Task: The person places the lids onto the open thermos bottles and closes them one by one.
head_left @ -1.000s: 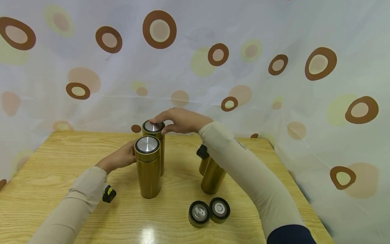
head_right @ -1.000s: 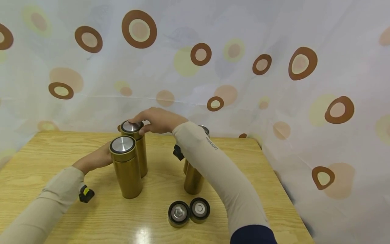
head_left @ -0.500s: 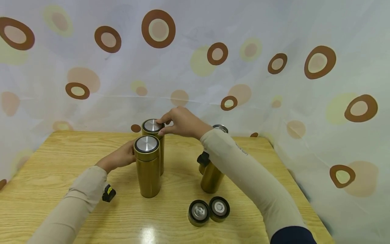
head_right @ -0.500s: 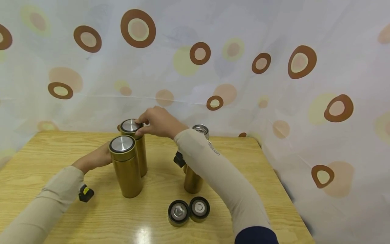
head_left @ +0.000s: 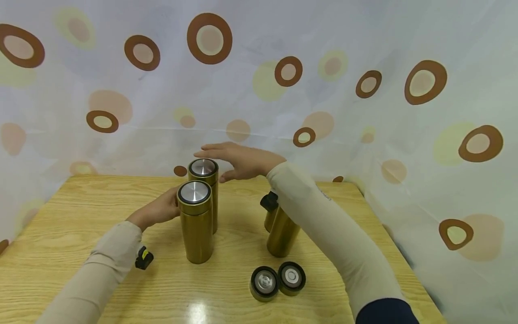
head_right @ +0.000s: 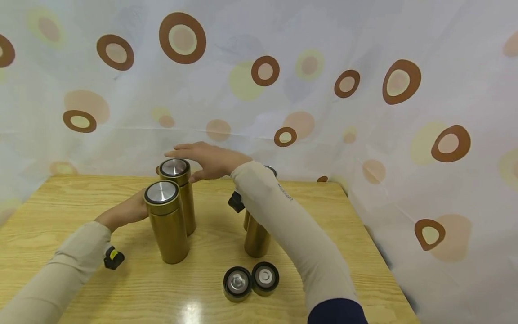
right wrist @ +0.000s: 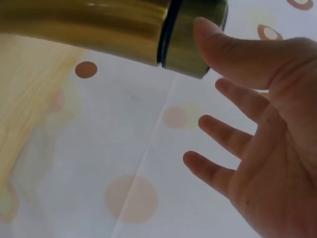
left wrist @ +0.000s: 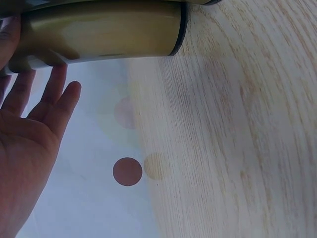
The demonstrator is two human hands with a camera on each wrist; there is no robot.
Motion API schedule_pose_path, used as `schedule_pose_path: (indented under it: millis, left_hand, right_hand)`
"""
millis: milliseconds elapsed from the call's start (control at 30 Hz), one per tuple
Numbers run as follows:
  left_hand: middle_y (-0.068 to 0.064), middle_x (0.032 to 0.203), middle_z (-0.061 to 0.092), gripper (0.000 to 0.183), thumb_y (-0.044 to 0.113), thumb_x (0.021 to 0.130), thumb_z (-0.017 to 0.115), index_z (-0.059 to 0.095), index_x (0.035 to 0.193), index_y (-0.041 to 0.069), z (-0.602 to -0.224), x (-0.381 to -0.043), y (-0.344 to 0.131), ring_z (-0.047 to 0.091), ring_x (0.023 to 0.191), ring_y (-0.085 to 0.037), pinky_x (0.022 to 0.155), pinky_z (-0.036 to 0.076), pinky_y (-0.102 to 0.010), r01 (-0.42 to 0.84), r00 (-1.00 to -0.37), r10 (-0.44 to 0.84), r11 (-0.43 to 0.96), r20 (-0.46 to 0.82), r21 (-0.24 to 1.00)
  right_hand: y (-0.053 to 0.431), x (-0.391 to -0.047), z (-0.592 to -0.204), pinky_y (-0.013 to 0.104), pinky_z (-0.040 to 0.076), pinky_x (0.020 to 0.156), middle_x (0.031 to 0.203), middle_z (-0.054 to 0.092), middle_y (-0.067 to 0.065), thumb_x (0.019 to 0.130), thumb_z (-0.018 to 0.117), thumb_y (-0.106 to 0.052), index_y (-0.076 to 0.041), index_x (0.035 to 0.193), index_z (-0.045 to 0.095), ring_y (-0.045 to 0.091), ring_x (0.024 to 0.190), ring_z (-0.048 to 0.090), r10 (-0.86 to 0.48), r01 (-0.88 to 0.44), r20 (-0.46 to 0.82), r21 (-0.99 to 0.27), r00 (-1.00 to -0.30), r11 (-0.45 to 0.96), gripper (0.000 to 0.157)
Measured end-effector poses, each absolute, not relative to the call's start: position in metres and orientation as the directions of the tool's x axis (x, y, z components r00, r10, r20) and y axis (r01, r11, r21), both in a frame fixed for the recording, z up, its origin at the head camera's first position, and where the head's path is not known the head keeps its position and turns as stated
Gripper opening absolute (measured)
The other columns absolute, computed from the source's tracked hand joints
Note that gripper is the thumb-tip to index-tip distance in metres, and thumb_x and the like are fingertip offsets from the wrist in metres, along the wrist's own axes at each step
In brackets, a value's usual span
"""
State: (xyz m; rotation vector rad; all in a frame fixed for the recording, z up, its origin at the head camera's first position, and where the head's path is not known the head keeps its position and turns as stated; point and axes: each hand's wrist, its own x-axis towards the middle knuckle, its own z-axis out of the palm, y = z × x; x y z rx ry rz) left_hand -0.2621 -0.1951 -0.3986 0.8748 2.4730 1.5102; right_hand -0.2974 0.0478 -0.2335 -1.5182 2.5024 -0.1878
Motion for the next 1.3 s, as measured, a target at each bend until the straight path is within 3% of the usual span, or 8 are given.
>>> schedule_pose_path:
  millis: [267, 567, 767, 1033, 1300]
  left_hand:
    - [-0.023, 0.125, 0.056, 0.050, -0.011, 0.084, 0.058, 0.046, 0.132, -0.007, -0.395, -0.261, -0.194, 0.051, 0.114, -0.028, 0.093, 0.044, -0.044, 0.389, -0.842, 0.512, 0.353, 0.173, 0.851]
    - [-0.019, 0.117, 0.059, 0.046, -0.009, 0.084, 0.061, 0.048, 0.127, -0.007, -0.394, -0.261, -0.191, 0.052, 0.104, -0.019, 0.089, 0.046, -0.039, 0.391, -0.841, 0.512, 0.354, 0.173, 0.850]
    - [-0.020, 0.121, 0.058, 0.046, -0.007, 0.085, 0.061, 0.048, 0.129, -0.006, -0.394, -0.260, -0.192, 0.052, 0.108, -0.022, 0.091, 0.045, -0.042, 0.398, -0.839, 0.514, 0.359, 0.177, 0.844]
    - [-0.022, 0.126, 0.056, 0.047, -0.007, 0.087, 0.058, 0.046, 0.132, -0.005, -0.396, -0.260, -0.192, 0.051, 0.117, -0.032, 0.094, 0.044, -0.046, 0.397, -0.842, 0.511, 0.368, 0.174, 0.841]
    - [-0.022, 0.128, 0.055, 0.050, -0.009, 0.086, 0.057, 0.044, 0.134, -0.005, -0.396, -0.261, -0.193, 0.049, 0.120, -0.035, 0.096, 0.043, -0.048, 0.407, -0.838, 0.515, 0.369, 0.181, 0.835]
  right_hand:
    - [0.040, -0.306, -0.227, 0.032, 0.022, 0.116, 0.158, 0.022, 0.001, 0.092, 0.065, -0.014, -0.022, 0.151, 0.032, 0.016, 0.145, 0.019, -0.879, -0.810, -0.201, -0.340, -0.433, 0.477, 0.068]
    - [0.040, -0.307, -0.238, 0.028, 0.029, 0.112, 0.147, 0.043, 0.004, 0.090, 0.067, -0.012, -0.016, 0.145, 0.043, 0.015, 0.136, 0.037, -0.895, -0.809, -0.121, -0.389, -0.429, 0.440, 0.060]
    - [0.042, -0.307, -0.247, 0.026, 0.035, 0.107, 0.139, 0.053, 0.002, 0.087, 0.071, -0.020, -0.016, 0.140, 0.050, 0.012, 0.125, 0.049, -0.880, -0.805, -0.021, -0.393, -0.475, 0.444, 0.056]
    - [0.045, -0.306, -0.259, 0.024, 0.045, 0.094, 0.125, 0.064, -0.005, 0.079, 0.079, -0.030, -0.021, 0.128, 0.063, 0.006, 0.106, 0.059, -0.795, -0.730, 0.073, -0.456, -0.602, 0.510, 0.052]
    - [0.042, -0.289, -0.257, 0.026, 0.047, 0.089, 0.122, 0.066, -0.002, 0.085, 0.074, -0.032, -0.014, 0.130, 0.061, 0.012, 0.103, 0.060, -0.774, -0.757, 0.110, -0.331, -0.623, 0.563, 0.051]
